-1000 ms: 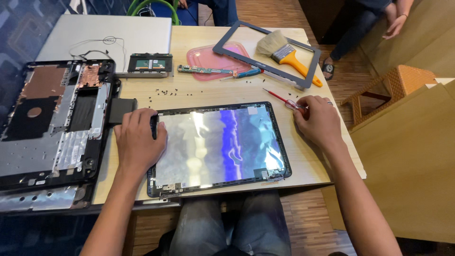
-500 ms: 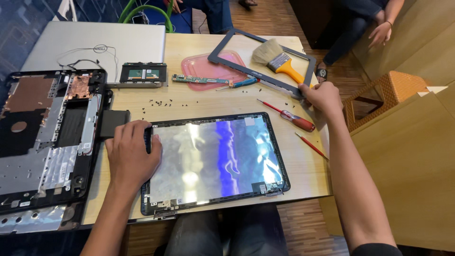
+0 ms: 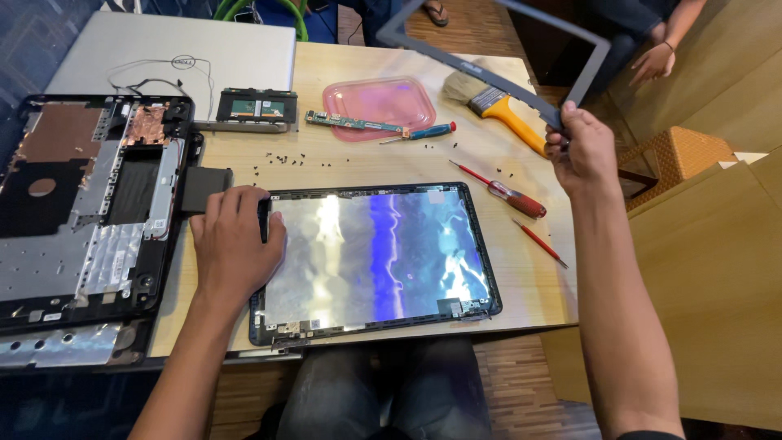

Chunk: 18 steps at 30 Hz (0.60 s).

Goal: The person uses a red screwdriver to remove screws from the bottom edge of a laptop screen assembly. After removing the screws, the person lifts the screen assembly, flips it over to show the front, and then places it back on the table.

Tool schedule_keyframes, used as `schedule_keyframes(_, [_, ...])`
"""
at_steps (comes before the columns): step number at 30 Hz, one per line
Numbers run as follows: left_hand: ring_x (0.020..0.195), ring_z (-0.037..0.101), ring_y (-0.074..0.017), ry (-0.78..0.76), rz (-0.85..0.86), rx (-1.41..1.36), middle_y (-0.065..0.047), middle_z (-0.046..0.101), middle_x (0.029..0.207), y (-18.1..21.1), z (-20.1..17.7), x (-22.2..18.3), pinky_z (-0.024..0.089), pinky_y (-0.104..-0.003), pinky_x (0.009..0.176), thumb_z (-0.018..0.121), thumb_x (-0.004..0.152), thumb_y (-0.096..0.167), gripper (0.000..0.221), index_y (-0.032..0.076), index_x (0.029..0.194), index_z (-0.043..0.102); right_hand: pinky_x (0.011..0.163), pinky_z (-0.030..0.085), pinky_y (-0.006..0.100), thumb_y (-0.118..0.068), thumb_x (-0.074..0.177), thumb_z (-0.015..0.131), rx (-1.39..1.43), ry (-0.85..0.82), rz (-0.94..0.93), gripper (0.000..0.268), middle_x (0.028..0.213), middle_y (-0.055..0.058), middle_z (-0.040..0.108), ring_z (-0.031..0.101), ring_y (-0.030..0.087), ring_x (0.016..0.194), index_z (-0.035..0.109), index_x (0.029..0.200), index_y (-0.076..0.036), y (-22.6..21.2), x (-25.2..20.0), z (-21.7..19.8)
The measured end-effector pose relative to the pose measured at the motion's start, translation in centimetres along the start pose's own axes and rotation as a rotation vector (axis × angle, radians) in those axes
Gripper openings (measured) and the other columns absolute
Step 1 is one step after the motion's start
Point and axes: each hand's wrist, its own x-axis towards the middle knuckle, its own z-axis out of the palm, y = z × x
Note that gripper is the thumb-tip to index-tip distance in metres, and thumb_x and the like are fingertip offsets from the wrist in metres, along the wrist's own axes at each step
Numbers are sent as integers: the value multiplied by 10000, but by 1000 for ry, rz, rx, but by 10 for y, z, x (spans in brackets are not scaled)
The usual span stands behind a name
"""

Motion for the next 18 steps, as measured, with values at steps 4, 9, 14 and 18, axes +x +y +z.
schedule_keyframes(4, [1063,561,-283,96,32,-158,-54,608,1133,-2,-3,0,413,-454,785,568,891,224,258,105,1115,617,476,361,110,-232,1019,577,-81,-91,-123,172,704,25,502,474,40,544,560,933,-83,-18,-55,9])
schedule_keyframes(9, [993,581,-196,30,-86,-686,-76,594,1159,11,-53,-9,491,-294,677,407,994,309,339,122,1150,642,479,347,145,-177,1011,570,-102,-296,-33,211,636,26,439,429,77,488,503,846,-64,3,-130,3])
schedule_keyframes(14, [568,421,-93,-104,-301,-619,21,496,649,20,-77,-43,354,-280,542,551,965,355,254,141,829,565,497,295,177,-207,1006,563,-395,-358,43,246,661,14,439,412,82,513,517,809,-68,20,-174,-7])
schedule_keyframes(18, [551,387,-160,-157,-245,-451,-20,426,555,20,-87,-67,318,-326,562,553,974,311,382,105,669,453,546,279,257,-249,993,588,-936,-341,-19,390,578,33,456,375,118,570,468,668,-71,16,-190,-2])
